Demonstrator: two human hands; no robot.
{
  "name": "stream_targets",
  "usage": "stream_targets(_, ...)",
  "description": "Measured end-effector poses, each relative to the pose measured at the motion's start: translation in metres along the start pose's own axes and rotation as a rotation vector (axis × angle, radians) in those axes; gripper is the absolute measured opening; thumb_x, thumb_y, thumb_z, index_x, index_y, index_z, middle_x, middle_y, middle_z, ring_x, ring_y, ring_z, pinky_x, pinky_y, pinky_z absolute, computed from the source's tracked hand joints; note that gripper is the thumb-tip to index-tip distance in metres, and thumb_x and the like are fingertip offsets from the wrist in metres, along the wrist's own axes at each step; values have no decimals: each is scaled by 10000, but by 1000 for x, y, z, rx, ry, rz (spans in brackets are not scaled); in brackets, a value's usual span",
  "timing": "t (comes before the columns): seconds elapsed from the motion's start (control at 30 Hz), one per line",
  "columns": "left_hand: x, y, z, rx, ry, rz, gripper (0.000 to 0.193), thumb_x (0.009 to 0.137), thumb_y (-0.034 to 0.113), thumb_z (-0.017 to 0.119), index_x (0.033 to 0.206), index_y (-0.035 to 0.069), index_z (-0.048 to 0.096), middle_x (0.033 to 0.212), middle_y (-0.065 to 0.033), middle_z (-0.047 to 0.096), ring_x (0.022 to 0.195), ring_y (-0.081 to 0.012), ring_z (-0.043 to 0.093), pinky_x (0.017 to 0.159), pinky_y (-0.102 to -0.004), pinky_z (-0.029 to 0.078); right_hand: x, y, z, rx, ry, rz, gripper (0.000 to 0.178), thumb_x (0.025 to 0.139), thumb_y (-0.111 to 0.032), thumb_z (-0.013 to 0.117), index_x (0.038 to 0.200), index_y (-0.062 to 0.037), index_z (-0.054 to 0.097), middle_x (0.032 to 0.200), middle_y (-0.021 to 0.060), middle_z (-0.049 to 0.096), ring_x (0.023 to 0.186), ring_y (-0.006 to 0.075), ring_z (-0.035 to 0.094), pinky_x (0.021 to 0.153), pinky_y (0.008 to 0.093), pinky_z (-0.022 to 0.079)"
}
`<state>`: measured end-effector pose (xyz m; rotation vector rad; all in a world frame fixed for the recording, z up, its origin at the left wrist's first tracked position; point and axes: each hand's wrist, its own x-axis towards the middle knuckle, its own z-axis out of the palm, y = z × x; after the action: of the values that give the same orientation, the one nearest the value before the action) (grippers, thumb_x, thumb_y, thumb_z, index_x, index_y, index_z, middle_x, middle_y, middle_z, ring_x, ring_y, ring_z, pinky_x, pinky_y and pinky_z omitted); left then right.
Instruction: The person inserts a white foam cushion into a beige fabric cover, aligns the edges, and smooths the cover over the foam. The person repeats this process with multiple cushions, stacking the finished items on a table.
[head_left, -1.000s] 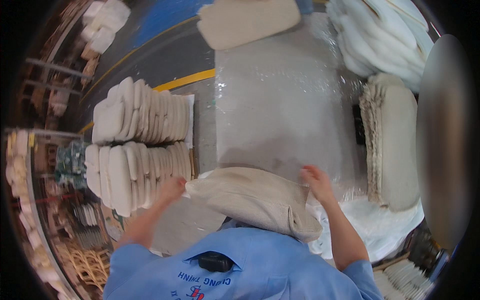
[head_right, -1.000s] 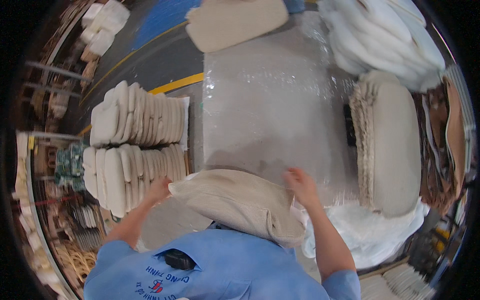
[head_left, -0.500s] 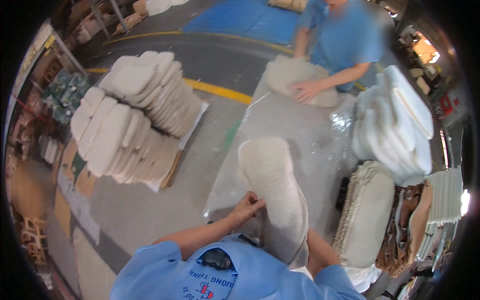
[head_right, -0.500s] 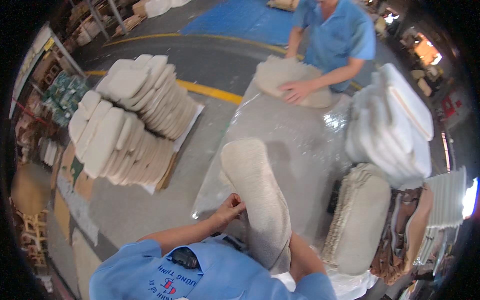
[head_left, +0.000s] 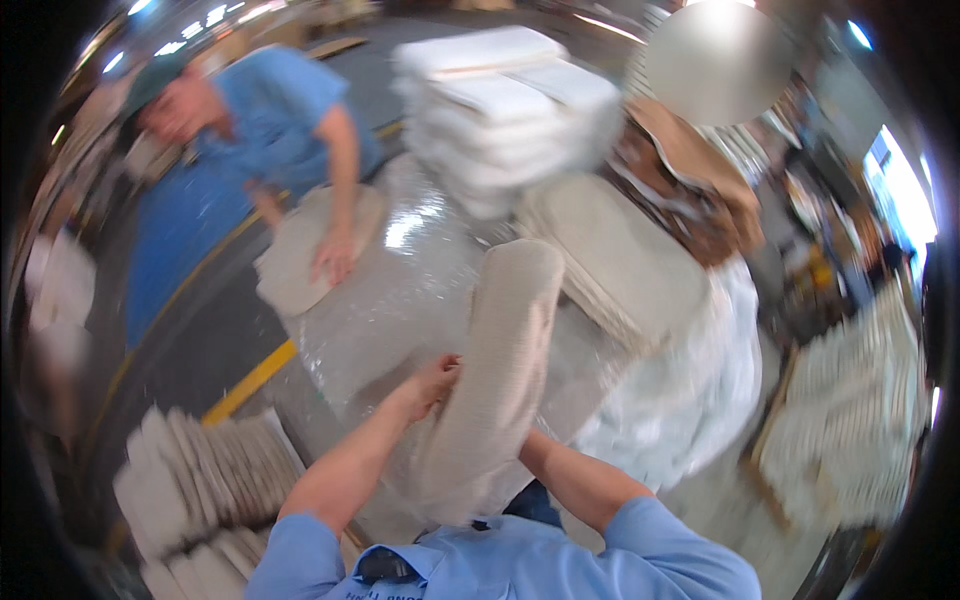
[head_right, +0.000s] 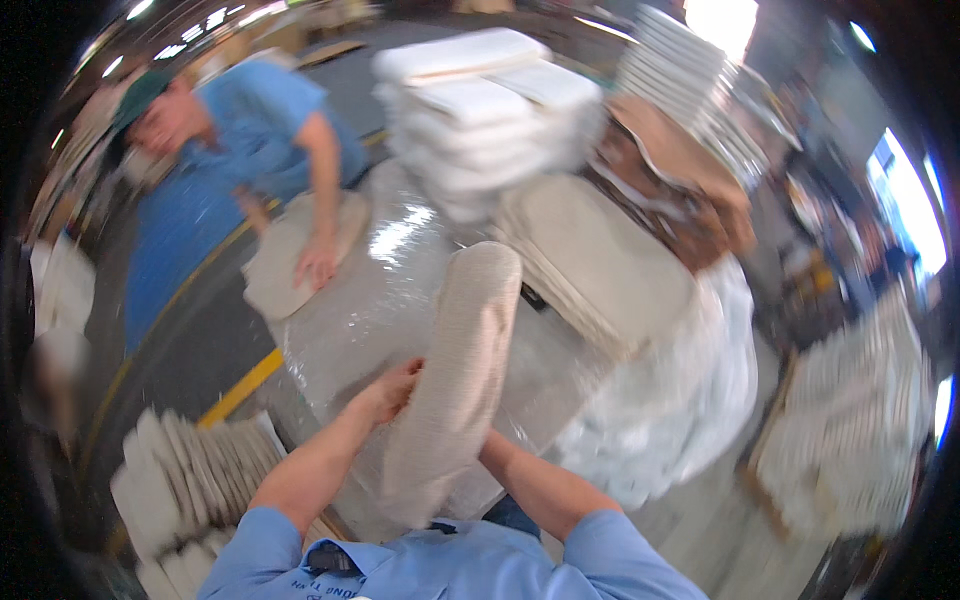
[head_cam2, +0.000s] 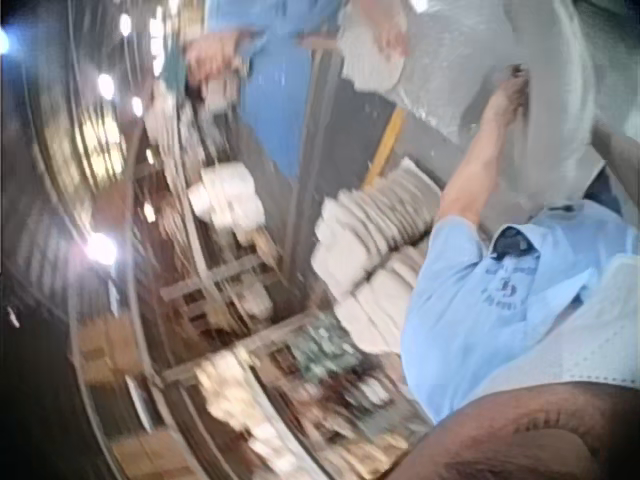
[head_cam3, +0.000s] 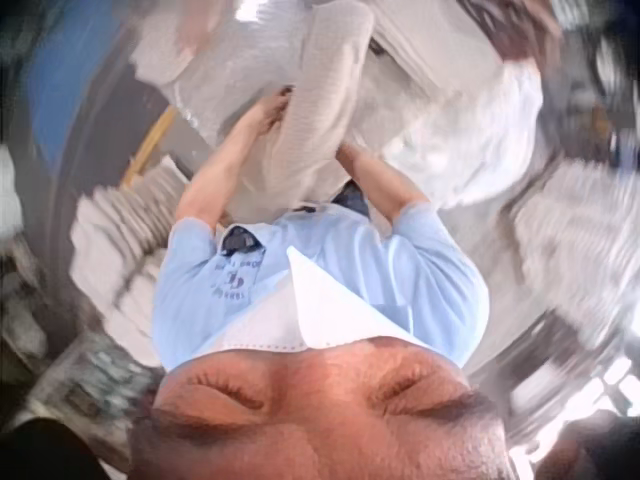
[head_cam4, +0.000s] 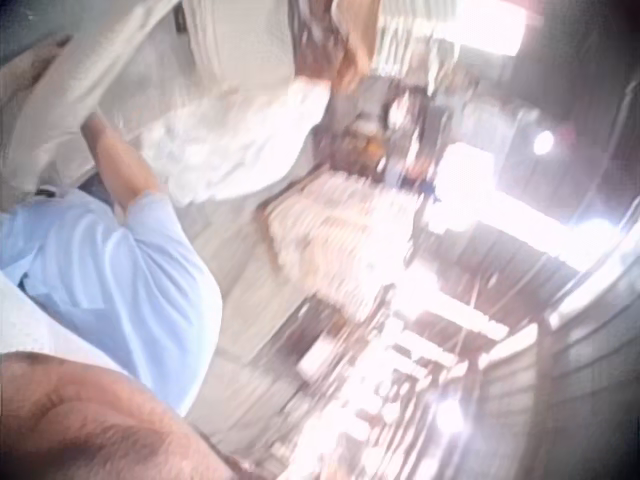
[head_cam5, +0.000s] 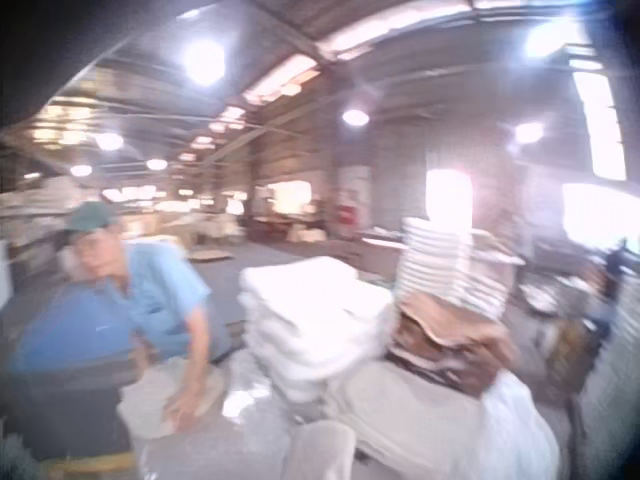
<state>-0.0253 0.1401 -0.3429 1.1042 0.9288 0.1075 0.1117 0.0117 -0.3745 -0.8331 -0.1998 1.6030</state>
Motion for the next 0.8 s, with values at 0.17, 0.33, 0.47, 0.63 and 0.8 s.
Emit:
stream_targets(0.17,-20,-7,-16,169,-326,-362,625,999,257,729,1532,14,513,1448,-120,630,1287,-198,618,1052,-368,530,-56,87,38,-99,608,-494,407,1111,-320,519,1293,30,616,1095,152,743,1035,221,714,900,372,596)
stream_targets(0.33,-21,-51,-22,408,-820,-471,654,956,222,775,1514,-8,525,1393,-126,666,1204,-203,672,1004,-373,566,-126,120,31,10,623,-81,549,1106,-465,494,1269,43,622,1126,178,716,1017,245,711,814,408,583)
stream_targets(0.47,-10,-85,10,299,-769,-667,666,945,223,787,1510,-15,528,1372,-125,680,1168,-206,690,986,-368,576,-168,114,0,72,614,167,539,1089,-441,547,1353,21,630,1189,191,714,977,256,710,751,397,572)
stream_targets(0.63,-17,-83,60,312,-632,-671,584,950,209,778,1451,-16,578,1305,-118,709,1097,-198,712,947,-347,588,-203,102,-44,262,651,-73,485,1068,-339,629,1466,-76,546,1356,95,661,1193,228,646,939,412,543)
stream_targets(0.8,-28,-87,95,269,-482,-557,486,975,188,745,1400,-12,622,1253,-105,726,1057,-180,714,913,-331,592,-181,87,-56,622,680,-305,441,1121,-338,538,1458,-54,529,1397,110,638,1279,239,605,1089,442,477)
